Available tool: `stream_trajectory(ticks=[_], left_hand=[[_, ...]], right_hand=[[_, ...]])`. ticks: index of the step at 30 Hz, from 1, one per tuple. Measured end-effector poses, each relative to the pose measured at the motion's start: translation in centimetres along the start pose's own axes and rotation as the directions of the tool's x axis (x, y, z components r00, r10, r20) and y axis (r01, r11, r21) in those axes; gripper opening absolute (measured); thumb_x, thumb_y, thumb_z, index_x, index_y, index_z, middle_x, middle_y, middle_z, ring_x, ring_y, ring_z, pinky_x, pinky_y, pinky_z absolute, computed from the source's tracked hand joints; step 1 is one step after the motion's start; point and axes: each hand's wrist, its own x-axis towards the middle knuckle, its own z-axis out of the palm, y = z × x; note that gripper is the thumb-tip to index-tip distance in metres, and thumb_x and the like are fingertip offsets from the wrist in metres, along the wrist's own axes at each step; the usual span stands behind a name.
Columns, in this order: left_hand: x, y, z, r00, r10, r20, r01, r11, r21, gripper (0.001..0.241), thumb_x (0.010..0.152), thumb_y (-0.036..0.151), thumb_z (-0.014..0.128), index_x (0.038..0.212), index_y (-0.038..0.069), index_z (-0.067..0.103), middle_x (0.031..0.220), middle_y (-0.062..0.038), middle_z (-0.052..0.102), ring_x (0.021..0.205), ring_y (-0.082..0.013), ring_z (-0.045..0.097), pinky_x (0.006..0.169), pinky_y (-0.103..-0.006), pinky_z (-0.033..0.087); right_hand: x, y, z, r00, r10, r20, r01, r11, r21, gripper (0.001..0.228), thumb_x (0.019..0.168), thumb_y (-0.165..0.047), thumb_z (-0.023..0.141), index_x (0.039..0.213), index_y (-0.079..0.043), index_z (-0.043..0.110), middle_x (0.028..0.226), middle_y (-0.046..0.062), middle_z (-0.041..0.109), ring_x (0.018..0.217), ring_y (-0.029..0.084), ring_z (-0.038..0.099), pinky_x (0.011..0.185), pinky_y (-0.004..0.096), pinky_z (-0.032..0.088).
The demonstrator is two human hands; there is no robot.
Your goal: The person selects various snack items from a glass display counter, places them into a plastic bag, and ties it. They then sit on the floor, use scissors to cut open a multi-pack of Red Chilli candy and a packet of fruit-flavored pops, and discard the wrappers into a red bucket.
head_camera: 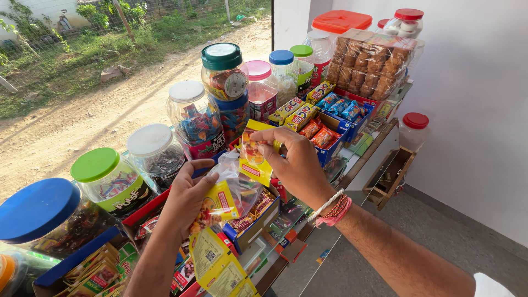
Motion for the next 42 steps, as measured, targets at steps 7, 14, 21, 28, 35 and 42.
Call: stream_trajectory(ticks=[7,14,21,28,35,42], left_hand=[[2.6,-1.0,0.0,0.992,0.017,0.123,-0.023,0.999,0.046,0.032,0.092,0.017,0.073,0.109,-0.008,0.066,0.089,-0.012,0.076,0.072,-0.0124,0.072,0.062,-0.0284,0.060],[0.9,-0.7,-2.3,0.998,0.002,-0.070,-0.002,1.000,-0.003,0.028,0.091,0.024,0.075,0.097,-0.002,0.066,0.079,-0.009,0.071,0.061,-0.0112,0.067,0.054,-0.0303,0.056],[0.0,-0.3,-3.1,0.995,0.072,-0.068,-0.074,0.997,-0.031,0.028,0.094,0.025,0.071,0.099,0.000,0.060,0.087,-0.011,0.073,0.066,-0.0113,0.068,0.056,-0.0295,0.059],[0.6,0.0,-2.6,0.996,0.067,-0.054,-0.075,0.985,-0.154,0.026,0.096,0.024,0.067,0.105,0.001,0.057,0.093,-0.014,0.074,0.071,-0.0150,0.072,0.060,-0.0306,0.062],[1.1,-0.3,-3.1,0.999,0.012,-0.035,-0.019,0.977,-0.211,0.027,0.095,0.025,0.069,0.104,0.002,0.059,0.082,-0.006,0.066,0.065,-0.0117,0.067,0.056,-0.0297,0.060],[1.7,-0.1,-3.1,0.999,0.018,-0.036,-0.025,0.978,-0.207,0.024,0.095,0.026,0.070,0.100,0.004,0.061,0.083,-0.004,0.066,0.065,-0.0086,0.066,0.056,-0.0270,0.058]], right_hand=[[-0.1,-1.2,0.8,0.963,0.212,0.165,-0.238,0.959,0.156,0.026,0.091,-0.010,0.067,0.115,-0.005,0.073,0.112,0.006,0.076,0.065,0.010,0.067,0.051,0.027,0.053],[-0.8,-0.6,0.4,0.996,0.038,0.078,-0.013,0.953,-0.302,0.032,0.089,-0.012,0.073,0.120,-0.007,0.074,0.115,0.013,0.072,0.080,0.022,0.073,0.073,0.035,0.058],[-0.9,-1.2,1.5,0.998,0.042,0.047,-0.039,0.997,-0.068,0.027,0.089,-0.007,0.071,0.116,-0.006,0.070,0.112,0.010,0.072,0.086,0.022,0.077,0.068,0.033,0.062],[-1.5,0.0,3.7,0.976,-0.187,0.111,0.214,0.914,-0.344,0.021,0.090,-0.006,0.073,0.111,-0.005,0.071,0.107,0.012,0.072,0.090,0.032,0.074,0.074,0.039,0.060],[-1.6,1.0,4.6,0.953,-0.274,0.130,0.301,0.911,-0.284,0.020,0.094,-0.006,0.069,0.114,-0.008,0.069,0.112,0.011,0.072,0.092,0.032,0.074,0.075,0.039,0.062],[-0.7,1.5,4.5,0.834,-0.439,0.334,0.552,0.666,-0.503,0.039,0.087,-0.010,0.071,0.126,-0.010,0.064,0.112,0.010,0.071,0.103,0.028,0.069,0.085,0.039,0.058]])
